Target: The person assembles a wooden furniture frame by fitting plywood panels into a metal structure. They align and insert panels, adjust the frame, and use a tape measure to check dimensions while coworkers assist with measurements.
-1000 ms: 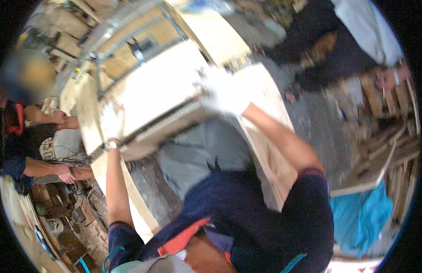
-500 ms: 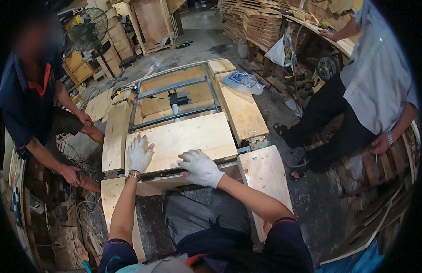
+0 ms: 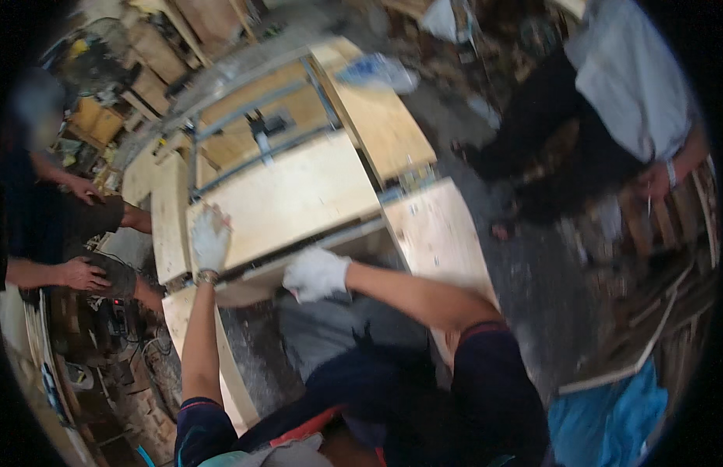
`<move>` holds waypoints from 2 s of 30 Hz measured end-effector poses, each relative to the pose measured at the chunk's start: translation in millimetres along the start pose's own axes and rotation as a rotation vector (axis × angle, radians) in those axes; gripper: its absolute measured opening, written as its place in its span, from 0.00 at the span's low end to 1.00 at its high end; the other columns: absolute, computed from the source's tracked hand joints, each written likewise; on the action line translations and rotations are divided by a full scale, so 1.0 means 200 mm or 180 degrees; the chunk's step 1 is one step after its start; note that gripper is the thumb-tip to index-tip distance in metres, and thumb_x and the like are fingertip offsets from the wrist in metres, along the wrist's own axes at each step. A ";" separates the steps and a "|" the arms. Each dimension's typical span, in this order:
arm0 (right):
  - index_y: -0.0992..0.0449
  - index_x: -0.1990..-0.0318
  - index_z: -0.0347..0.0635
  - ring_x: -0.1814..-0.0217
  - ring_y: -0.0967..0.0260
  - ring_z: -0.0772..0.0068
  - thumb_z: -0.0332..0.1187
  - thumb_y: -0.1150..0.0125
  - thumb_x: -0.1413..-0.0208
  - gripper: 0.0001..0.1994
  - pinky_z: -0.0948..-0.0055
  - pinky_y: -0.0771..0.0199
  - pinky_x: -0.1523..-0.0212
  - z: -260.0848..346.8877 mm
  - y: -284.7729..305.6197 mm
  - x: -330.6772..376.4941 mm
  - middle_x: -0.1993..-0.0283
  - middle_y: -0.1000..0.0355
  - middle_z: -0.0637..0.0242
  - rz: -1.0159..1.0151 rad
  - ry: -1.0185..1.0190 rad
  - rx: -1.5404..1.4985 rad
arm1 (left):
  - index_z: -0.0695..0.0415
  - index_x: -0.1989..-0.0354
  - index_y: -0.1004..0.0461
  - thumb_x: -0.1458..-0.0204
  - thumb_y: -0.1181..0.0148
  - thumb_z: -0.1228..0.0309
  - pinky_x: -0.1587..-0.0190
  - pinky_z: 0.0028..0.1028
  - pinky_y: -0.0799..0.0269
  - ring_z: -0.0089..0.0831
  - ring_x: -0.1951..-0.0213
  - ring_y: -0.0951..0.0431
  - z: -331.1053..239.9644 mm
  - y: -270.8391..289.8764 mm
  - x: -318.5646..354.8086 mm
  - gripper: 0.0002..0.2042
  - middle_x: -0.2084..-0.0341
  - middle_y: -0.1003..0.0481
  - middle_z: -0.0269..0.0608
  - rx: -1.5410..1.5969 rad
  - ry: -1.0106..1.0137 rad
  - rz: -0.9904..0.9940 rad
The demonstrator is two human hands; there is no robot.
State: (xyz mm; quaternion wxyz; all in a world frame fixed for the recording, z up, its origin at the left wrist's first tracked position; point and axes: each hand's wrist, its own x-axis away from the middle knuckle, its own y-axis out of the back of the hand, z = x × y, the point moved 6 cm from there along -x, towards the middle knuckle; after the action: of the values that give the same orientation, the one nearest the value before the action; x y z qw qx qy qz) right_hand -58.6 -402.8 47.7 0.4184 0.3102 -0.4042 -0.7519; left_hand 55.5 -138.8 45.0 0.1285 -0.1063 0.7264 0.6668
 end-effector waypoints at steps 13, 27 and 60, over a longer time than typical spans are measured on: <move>0.13 0.64 0.39 0.59 0.19 0.43 0.42 0.35 0.57 0.18 0.48 0.19 0.58 -0.21 -0.25 0.02 0.64 0.18 0.48 0.1270 -0.0596 -0.0041 | 0.61 0.34 0.30 0.34 0.46 0.56 0.34 0.44 0.38 0.52 0.36 0.30 -0.05 0.06 -0.03 0.26 0.38 0.28 0.55 0.0175 -0.0590 -0.0045; 0.12 0.63 0.42 0.56 0.17 0.51 0.35 0.35 0.55 0.13 0.52 0.18 0.58 -0.22 -0.19 0.04 0.61 0.16 0.53 0.1406 -0.0923 -0.0597 | 0.66 0.28 0.39 0.28 0.54 0.58 0.28 0.46 0.46 0.55 0.29 0.40 -0.08 0.06 -0.03 0.28 0.31 0.38 0.62 0.0053 -0.0894 0.0308; 0.15 0.51 0.40 0.45 0.20 0.47 0.60 0.39 0.46 0.31 0.51 0.21 0.45 -0.30 -0.22 0.06 0.49 0.18 0.49 0.2141 -0.0631 -0.0059 | 0.55 0.38 0.27 0.41 0.39 0.59 0.35 0.48 0.37 0.49 0.34 0.34 -0.13 0.13 0.04 0.24 0.35 0.31 0.51 -0.0105 -0.0192 -0.0201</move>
State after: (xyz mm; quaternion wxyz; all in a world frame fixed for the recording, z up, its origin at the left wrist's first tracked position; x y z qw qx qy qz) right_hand -31.9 -419.7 -20.9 0.6043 0.0813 -0.5156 -0.6020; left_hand 38.8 -162.7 70.1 0.1696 -0.1111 0.7074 0.6772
